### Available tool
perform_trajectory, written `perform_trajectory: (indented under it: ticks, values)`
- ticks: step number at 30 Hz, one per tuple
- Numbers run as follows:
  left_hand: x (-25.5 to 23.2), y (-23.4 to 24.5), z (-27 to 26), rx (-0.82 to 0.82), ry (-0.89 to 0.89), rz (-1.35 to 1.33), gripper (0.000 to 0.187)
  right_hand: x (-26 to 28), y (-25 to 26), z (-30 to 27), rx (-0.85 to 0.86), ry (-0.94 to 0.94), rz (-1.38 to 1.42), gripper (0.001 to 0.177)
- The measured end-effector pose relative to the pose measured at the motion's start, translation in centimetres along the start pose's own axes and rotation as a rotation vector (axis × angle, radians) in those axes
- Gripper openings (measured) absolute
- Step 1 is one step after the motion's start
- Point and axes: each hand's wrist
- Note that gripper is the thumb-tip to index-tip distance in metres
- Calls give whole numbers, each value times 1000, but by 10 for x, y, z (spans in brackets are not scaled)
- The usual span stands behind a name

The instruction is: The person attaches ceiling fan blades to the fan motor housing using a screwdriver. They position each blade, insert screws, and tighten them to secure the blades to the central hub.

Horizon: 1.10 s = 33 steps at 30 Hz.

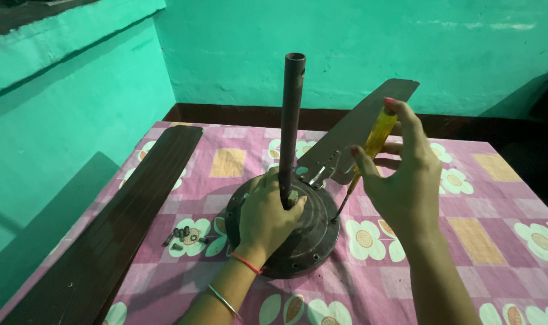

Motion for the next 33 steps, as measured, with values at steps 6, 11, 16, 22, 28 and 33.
perform_trajectory:
  ticks: [6,11,16,22,28,33]
  values:
    - [-2,1,-1,-5,5,-16,47,0,2,0,43,-99,70,80]
    - [-1,0,-1,-23,-32,-17,47,-2,0,-1,62,-92,118,79]
    - [0,0,-1,-42,-52,-27,47,-1,1,0,13,-10,-14,72]
    - [-5,2,1,-31,19,-8,44,2,3,2,48,-105,73,75]
    - [-3,-1,1,-47,15,18,45,3,-1,-1,89,-123,129,75]
    - [-6,1,3,-55,11,-7,44,8,-5,0,-15,9,45,69]
Point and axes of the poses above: each hand's wrist, its own z-axis towards the middle knuckle, its own y-axis out of the back of the hand, x = y × z, and after that the axes turned 5 degrees about -y, right-handed
